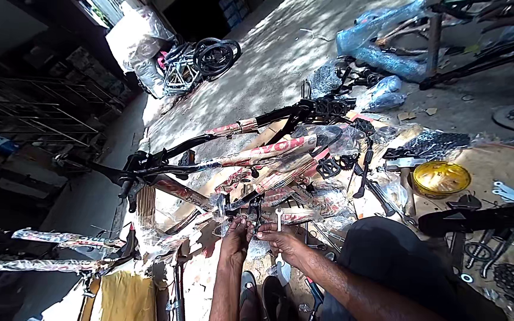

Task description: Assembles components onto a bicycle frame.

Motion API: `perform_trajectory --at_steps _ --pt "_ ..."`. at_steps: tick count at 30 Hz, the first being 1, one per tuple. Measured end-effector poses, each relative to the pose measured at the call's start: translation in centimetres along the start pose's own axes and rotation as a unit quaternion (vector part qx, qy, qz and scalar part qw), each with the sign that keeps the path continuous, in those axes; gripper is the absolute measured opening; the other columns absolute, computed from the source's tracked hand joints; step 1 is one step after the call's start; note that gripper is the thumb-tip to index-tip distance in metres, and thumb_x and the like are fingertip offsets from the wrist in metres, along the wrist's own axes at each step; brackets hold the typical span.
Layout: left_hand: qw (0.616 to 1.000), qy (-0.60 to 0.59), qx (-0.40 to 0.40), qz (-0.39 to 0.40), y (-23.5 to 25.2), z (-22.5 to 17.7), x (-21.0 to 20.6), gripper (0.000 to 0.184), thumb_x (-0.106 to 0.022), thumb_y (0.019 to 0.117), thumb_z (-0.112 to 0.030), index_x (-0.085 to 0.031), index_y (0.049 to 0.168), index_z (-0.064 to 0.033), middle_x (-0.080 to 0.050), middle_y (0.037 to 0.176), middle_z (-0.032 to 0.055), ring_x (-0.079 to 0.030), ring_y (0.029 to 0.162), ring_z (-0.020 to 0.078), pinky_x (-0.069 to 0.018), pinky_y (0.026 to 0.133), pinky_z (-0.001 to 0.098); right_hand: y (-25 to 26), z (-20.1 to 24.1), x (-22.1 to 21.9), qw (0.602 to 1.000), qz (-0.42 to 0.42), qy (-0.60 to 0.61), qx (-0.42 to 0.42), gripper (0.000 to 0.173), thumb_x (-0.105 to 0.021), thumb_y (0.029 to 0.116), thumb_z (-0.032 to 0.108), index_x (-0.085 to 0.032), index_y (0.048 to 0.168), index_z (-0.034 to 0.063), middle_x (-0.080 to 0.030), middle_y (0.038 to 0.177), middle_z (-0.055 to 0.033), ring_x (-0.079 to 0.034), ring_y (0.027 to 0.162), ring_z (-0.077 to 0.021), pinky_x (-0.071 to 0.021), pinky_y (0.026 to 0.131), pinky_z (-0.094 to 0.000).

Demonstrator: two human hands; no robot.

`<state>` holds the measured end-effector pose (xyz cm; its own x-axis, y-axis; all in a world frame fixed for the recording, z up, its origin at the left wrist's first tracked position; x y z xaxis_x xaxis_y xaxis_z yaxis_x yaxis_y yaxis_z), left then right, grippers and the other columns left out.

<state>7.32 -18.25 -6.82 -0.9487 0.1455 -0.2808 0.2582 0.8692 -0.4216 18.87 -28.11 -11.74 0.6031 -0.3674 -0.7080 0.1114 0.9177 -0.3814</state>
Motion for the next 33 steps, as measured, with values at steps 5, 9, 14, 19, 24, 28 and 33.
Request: perform_trajectory --at_steps 5,9,14,19,24,28,33 --pt "0.999 0.018 0.030 0.000 -0.5 0.6 0.7 0.009 -0.055 0.1019 -0.004 -0.064 0.103 -0.0038 -0.064 0.083 0.0098 -0.064 0.071 0.0195 -0.0586 0.070 0.0356 -0.2 0.1 -0.1 1.000 0.010 -0.002 0.003 0.018 -0.075 0.0880 -0.002 -0.071 0.104 0.0040 -0.066 0.074 -0.0031 -0.033 0.044 -0.0009 -0.0281 0.041 -0.0173" --pt "0.996 -0.020 0.070 0.046 -1.5 1.0 1.0 0.008 -0.057 0.1003 -0.001 -0.065 0.100 -0.0010 -0.069 0.091 0.0166 -0.069 0.078 0.0250 -0.0604 0.071 0.0385 -0.3 -0.1 0.1 1.000 0.013 0.018 0.014 0.015 -0.072 0.0910 0.000 -0.069 0.106 0.0023 -0.060 0.069 -0.0029 -0.034 0.044 -0.0014 -0.0289 0.041 -0.0171" --pt "0.991 -0.057 0.103 0.064 -2.6 1.8 0.3 0.015 -0.051 0.1028 -0.008 -0.063 0.107 -0.0002 -0.068 0.093 0.0180 -0.069 0.081 0.0289 -0.0598 0.075 0.0466 -0.9 -0.2 0.0 0.999 0.013 0.040 0.014 0.015 -0.069 0.0948 0.004 -0.069 0.109 0.0008 -0.061 0.073 -0.0046 -0.036 0.045 -0.0022 -0.0289 0.041 -0.0176" --pt "0.990 -0.108 0.067 0.069 -2.4 1.4 -0.2 0.019 -0.052 0.1000 -0.003 -0.059 0.118 -0.0033 -0.065 0.093 0.0149 -0.066 0.079 0.0270 -0.0592 0.075 0.0463 -1.2 -0.1 -0.2 0.999 0.003 0.053 0.014 0.018 -0.065 0.0975 0.002 -0.066 0.115 -0.0002 -0.067 0.083 -0.0075 -0.036 0.045 -0.0012 -0.0300 0.040 -0.0169" --pt "0.992 -0.105 0.050 0.038 -1.9 1.8 0.1 0.005 -0.056 0.1033 -0.008 -0.060 0.104 -0.0055 -0.065 0.093 0.0120 -0.067 0.083 0.0260 -0.0592 0.078 0.0455 -1.2 0.1 0.2 0.999 -0.002 0.043 0.019 0.017 -0.064 0.0975 0.000 -0.065 0.115 0.0006 -0.069 0.086 -0.0082 -0.037 0.045 -0.0009 -0.0304 0.039 -0.0169" --pt "0.992 -0.090 0.063 0.053 -2.4 2.9 -0.3 0.010 -0.057 0.1019 -0.004 -0.060 0.092 -0.0045 -0.068 0.093 0.0137 -0.068 0.085 0.0264 -0.0591 0.080 0.0458 -1.0 0.0 0.4 0.999 -0.004 0.041 0.019 0.015 -0.063 0.0985 0.002 -0.065 0.114 -0.0006 -0.066 0.080 -0.0082 -0.037 0.044 -0.0021 -0.0301 0.039 -0.0170" --pt "0.992 -0.089 0.060 0.068 -2.7 3.0 0.2 0.009 -0.056 0.1028 -0.006 -0.060 0.095 -0.0055 -0.068 0.095 0.0144 -0.068 0.088 0.0277 -0.0587 0.081 0.0471 -0.7 -0.4 -0.1 0.998 -0.002 0.054 0.023 0.014 -0.065 0.0972 0.001 -0.065 0.111 -0.0011 -0.062 0.074 -0.0077 -0.037 0.044 -0.0025 -0.0306 0.039 -0.0170"
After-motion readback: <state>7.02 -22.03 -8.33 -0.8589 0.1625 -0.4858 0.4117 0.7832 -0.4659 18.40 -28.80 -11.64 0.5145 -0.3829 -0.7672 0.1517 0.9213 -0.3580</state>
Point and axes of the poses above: each hand's wrist, its own y-axis towards the middle knuckle, its own x-axis out of the back of the hand, z = x × y, the point moved 2 cm from there along y, towards the middle knuckle
